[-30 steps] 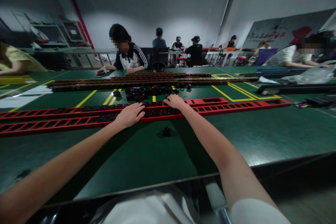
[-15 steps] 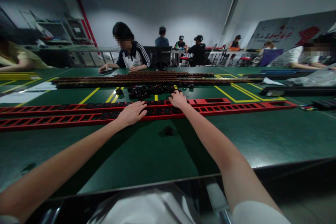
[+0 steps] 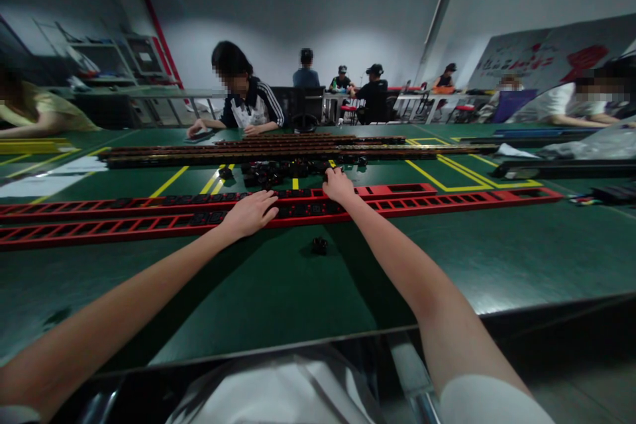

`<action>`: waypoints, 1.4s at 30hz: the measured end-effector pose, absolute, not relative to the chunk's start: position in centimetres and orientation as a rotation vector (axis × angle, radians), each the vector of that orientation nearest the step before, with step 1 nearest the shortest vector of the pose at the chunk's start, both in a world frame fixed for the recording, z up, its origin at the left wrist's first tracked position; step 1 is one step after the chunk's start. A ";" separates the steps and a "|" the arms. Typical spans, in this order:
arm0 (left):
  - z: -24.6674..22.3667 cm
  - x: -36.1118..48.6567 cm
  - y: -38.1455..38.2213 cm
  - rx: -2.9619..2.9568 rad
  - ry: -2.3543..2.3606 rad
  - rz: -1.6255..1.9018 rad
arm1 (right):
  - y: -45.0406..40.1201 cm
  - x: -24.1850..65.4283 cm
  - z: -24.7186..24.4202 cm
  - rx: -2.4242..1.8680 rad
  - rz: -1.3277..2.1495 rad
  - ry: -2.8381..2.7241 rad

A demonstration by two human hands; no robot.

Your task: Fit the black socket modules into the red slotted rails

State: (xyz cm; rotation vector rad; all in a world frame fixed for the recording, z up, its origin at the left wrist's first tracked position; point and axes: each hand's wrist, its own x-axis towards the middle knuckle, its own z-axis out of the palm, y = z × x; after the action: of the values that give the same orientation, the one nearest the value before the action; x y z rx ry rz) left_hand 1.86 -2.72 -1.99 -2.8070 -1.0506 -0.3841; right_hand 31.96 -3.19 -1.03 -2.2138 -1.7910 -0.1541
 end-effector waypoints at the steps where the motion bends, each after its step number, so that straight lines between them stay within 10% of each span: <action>1: -2.0 1.9 -2.8 -2.807 -1.052 -0.384 | -3.1 32.0 -1.0 -2.203 -0.128 -1.789; 42: -2.2 1.7 -2.5 -2.766 -1.014 -0.368 | -5.1 33.9 -1.7 -1.480 -0.133 -2.180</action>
State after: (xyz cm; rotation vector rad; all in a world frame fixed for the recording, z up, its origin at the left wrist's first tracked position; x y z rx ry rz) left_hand 1.71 -2.52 -2.16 -2.7662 -1.0135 -0.3681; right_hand 33.87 -5.12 -1.73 -1.4795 -2.1796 -0.1331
